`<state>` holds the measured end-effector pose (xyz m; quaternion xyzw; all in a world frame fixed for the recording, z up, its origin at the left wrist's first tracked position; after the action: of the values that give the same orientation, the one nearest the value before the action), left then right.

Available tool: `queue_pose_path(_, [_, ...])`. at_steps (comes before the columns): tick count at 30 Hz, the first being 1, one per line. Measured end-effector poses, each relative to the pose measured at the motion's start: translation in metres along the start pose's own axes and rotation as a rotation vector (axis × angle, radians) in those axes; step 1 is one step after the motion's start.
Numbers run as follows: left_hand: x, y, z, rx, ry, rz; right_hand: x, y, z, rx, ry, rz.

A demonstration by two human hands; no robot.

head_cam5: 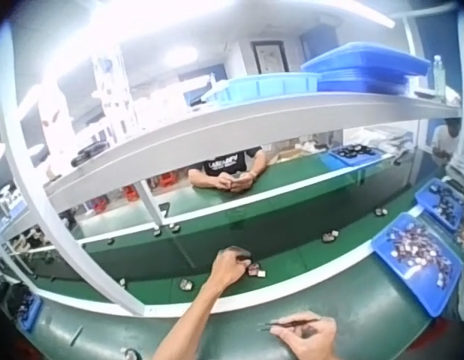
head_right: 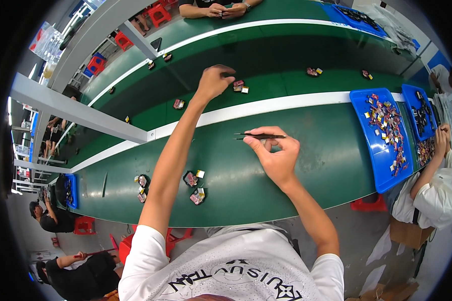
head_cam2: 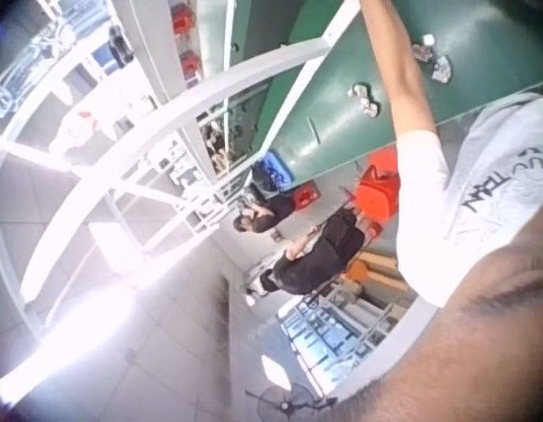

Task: Assembling small electronic components using tweezers and a marking pen on a factory production line.

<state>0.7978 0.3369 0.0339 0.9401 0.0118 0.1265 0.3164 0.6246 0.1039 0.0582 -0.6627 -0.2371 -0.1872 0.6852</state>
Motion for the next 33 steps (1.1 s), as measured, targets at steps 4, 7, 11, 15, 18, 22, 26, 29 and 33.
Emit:
queue_pose_path(4, [0.019,0.004,0.033,0.185,-0.219,-0.053,-0.001,0.005,-0.001,-0.005,-0.006,0.022])
queue_pose_path(7, [0.024,-0.001,0.037,0.215,-0.277,-0.137,0.0,0.005,-0.003,-0.012,-0.005,0.026])
queue_pose_path(11, [0.016,-0.021,0.022,0.204,-0.249,-0.167,-0.001,0.004,0.006,0.023,-0.038,0.046])
queue_pose_path(15, [-0.02,-0.021,-0.003,-0.068,-0.275,-0.337,-0.001,0.0,0.009,0.085,-0.051,0.098])
queue_pose_path(18, [-0.065,-0.009,-0.03,-0.234,-0.196,-0.344,0.002,-0.005,0.01,0.132,-0.062,0.138])
queue_pose_path(22, [-0.145,-0.004,-0.058,-0.477,-0.131,-0.43,0.017,-0.018,0.029,0.136,-0.157,0.114])
queue_pose_path(26, [-0.202,-0.006,-0.06,-0.715,-0.083,-0.518,0.018,-0.011,0.053,0.138,-0.19,0.145])
queue_pose_path(29, [-0.216,-0.007,-0.056,-0.84,-0.025,-0.519,0.001,0.012,0.064,0.159,-0.182,0.216])
queue_pose_path(33, [-0.224,-0.014,-0.056,-0.889,0.046,-0.496,-0.011,0.016,0.072,0.083,-0.199,0.202])
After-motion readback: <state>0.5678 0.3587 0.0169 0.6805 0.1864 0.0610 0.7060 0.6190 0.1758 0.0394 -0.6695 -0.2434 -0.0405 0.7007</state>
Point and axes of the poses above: each hand's wrist, its own x-axis towards the middle knuckle, its own z-axis out of the palm, y = z × x, the point moved 8 cm from there along x, towards the middle knuckle, and after that the axes turned 11 degrees about -z, right-handed, at the moved point
